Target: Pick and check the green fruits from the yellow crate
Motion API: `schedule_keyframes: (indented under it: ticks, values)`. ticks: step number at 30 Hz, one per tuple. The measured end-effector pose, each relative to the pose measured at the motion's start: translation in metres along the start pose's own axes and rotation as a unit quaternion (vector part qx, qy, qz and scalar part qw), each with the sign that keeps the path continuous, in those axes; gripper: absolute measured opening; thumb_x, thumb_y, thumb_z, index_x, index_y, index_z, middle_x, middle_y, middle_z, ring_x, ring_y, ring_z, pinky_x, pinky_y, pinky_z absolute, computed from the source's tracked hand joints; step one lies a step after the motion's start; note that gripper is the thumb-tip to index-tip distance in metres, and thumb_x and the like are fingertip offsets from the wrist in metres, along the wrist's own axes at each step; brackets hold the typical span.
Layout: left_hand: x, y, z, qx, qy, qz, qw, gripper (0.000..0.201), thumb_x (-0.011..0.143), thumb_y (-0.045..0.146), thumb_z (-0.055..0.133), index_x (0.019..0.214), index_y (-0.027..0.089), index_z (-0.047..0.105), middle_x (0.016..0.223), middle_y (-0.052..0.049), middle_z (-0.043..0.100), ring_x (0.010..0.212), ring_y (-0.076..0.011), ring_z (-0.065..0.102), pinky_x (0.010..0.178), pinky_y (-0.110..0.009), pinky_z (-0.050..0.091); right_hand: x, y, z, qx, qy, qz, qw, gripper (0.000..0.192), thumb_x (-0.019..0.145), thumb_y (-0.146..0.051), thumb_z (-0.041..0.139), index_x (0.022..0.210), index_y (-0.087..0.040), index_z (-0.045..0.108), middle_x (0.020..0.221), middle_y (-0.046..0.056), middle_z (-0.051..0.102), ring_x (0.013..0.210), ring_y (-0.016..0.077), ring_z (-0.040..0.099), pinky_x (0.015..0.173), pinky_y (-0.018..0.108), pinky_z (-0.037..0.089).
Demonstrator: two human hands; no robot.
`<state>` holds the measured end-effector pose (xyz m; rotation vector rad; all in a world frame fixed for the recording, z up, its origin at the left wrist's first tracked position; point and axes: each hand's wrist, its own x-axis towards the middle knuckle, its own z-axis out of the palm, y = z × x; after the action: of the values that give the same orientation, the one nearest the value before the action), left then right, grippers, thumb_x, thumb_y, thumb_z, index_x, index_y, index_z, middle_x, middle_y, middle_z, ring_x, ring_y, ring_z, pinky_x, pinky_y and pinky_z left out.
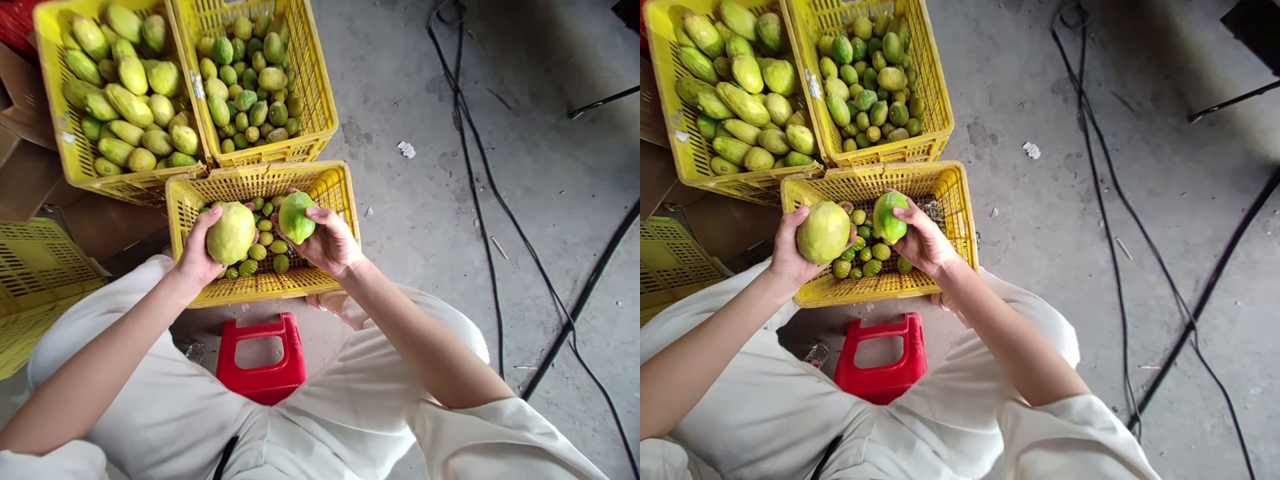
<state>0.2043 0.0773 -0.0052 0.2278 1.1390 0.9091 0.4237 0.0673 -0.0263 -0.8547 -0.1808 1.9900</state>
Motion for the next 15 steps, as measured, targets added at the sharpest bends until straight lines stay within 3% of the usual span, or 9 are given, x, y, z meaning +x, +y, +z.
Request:
schedule_keyframes:
  ticks: [4,7,12,15]
  values:
    - [-0.005,0.005,0.009,-0.039,0.031,-0.021,0.999,0.026,0.105,0.04,0.06,0.116,0.024,0.078,0.116,-0.009,0.089,0.138,-0.0362,0.079,0.113,-0.045,0.068,-0.001,-0.002,0.001,0.005,0.036,0.005,0.999,0.045,0.087,-0.035,0.094,0.125,-0.031,0.071,0.105,0.0,0.085,0.109,0.0246,0.086,0.095,0.039,0.077]
    - [-0.011,0.011,0.018,-0.061,0.043,-0.047,0.996,0.038,0.11,0.049,0.053,0.122,0.022,0.078,0.113,-0.012,0.089,0.136,-0.0383,0.08,0.111,-0.047,0.069,0.0,-0.005,0.0,0.008,0.043,0.009,0.999,0.03,0.096,-0.044,0.086,0.119,-0.03,0.072,0.102,0.0,0.084,0.105,0.0244,0.085,0.085,0.036,0.077]
    - [-0.013,0.017,0.024,-0.084,0.043,-0.054,0.994,0.053,0.113,0.05,0.039,0.132,0.016,0.076,0.095,-0.013,0.085,0.117,-0.0354,0.084,0.106,-0.049,0.071,0.002,-0.009,-0.004,0.036,0.052,0.017,0.998,0.033,0.096,-0.047,0.075,0.123,-0.027,0.075,0.12,0.009,0.089,0.127,0.0356,0.083,0.104,0.058,0.076]
    - [-0.014,0.018,0.025,-0.087,0.02,-0.055,0.994,0.046,0.113,0.042,0.042,0.134,0.018,0.074,0.096,-0.011,0.085,0.111,-0.0319,0.084,0.103,-0.044,0.071,0.003,-0.007,-0.004,0.043,0.053,0.018,0.998,0.036,0.096,-0.043,0.077,0.128,-0.027,0.075,0.122,0.009,0.089,0.125,0.0353,0.084,0.107,0.06,0.075]
